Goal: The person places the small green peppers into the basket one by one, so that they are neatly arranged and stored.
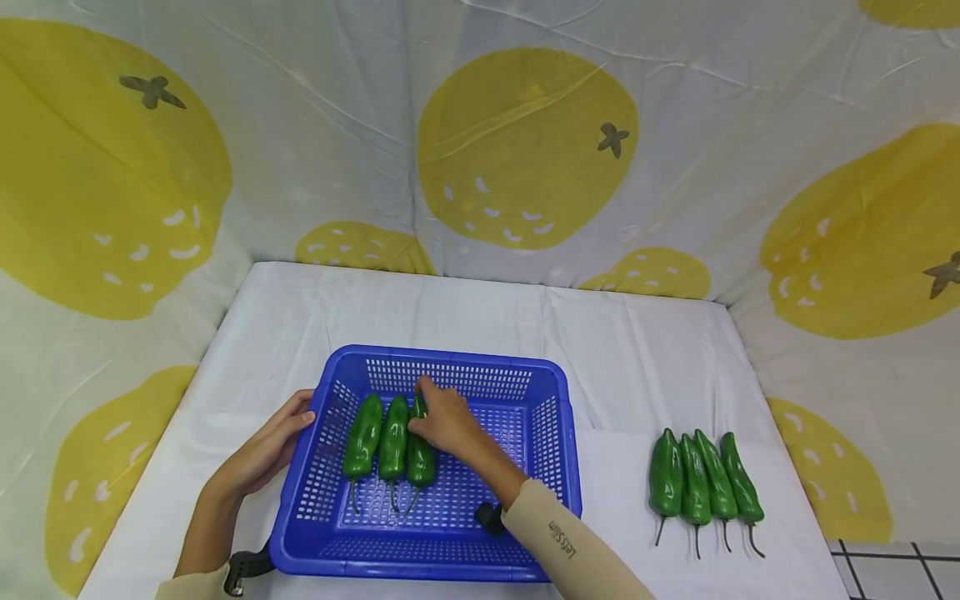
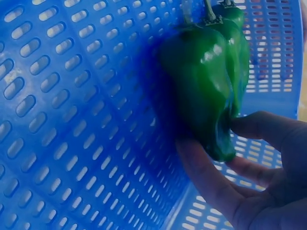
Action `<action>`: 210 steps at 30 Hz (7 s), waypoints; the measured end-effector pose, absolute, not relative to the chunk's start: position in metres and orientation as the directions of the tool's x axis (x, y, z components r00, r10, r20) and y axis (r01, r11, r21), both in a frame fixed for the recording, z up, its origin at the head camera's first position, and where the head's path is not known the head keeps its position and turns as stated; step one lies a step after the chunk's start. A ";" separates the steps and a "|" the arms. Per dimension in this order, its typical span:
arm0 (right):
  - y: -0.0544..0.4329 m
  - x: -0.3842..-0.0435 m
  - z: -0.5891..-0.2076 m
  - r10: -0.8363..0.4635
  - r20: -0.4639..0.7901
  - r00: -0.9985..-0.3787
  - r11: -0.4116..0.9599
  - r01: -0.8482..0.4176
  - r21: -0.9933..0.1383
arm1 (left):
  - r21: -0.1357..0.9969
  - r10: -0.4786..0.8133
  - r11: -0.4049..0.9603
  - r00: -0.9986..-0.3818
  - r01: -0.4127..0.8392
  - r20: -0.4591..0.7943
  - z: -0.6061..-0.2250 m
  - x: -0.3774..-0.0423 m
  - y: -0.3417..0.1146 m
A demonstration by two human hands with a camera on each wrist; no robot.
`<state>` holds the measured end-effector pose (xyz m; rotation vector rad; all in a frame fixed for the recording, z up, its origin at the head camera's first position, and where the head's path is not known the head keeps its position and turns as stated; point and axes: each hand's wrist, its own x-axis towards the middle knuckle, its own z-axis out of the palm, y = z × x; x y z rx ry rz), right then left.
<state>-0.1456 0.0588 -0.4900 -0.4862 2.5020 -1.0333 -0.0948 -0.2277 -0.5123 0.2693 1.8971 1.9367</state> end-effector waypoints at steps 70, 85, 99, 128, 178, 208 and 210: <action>0.361 -0.105 -0.439 -0.035 -0.355 -0.934 0.815 0.179 -0.551 | 0.989 0.424 0.012 -0.895 -0.148 -0.139 -0.514 -0.093 -0.229; 0.391 -0.096 -0.480 -0.017 -0.362 -0.932 0.856 0.174 -0.487 | 0.991 0.429 0.018 -0.894 -0.135 -0.129 -0.515 -0.094 -0.230; 0.404 -0.088 -0.499 -0.037 -0.407 -0.913 0.712 0.262 -0.652 | 0.991 0.421 0.015 -0.898 -0.136 -0.129 -0.514 -0.094 -0.229; 0.389 -0.101 -0.483 -0.054 -0.354 -0.934 0.644 0.238 -0.727 | 0.989 0.408 0.044 -0.900 -0.144 -0.150 -0.513 -0.095 -0.228; 0.250 -0.167 -0.411 -0.246 -0.207 -0.947 0.569 0.032 -0.821 | 0.990 0.417 0.037 -0.899 -0.134 -0.137 -0.507 -0.093 -0.228; 0.154 -0.160 -0.430 -0.433 -0.251 -0.866 0.447 0.036 -0.894 | 0.990 0.424 0.038 -0.895 -0.138 -0.141 -0.507 -0.093 -0.228; 0.152 -0.160 -0.433 -0.434 -0.256 -0.864 0.452 0.037 -0.891 | 0.990 0.424 0.039 -0.895 -0.136 -0.139 -0.507 -0.094 -0.228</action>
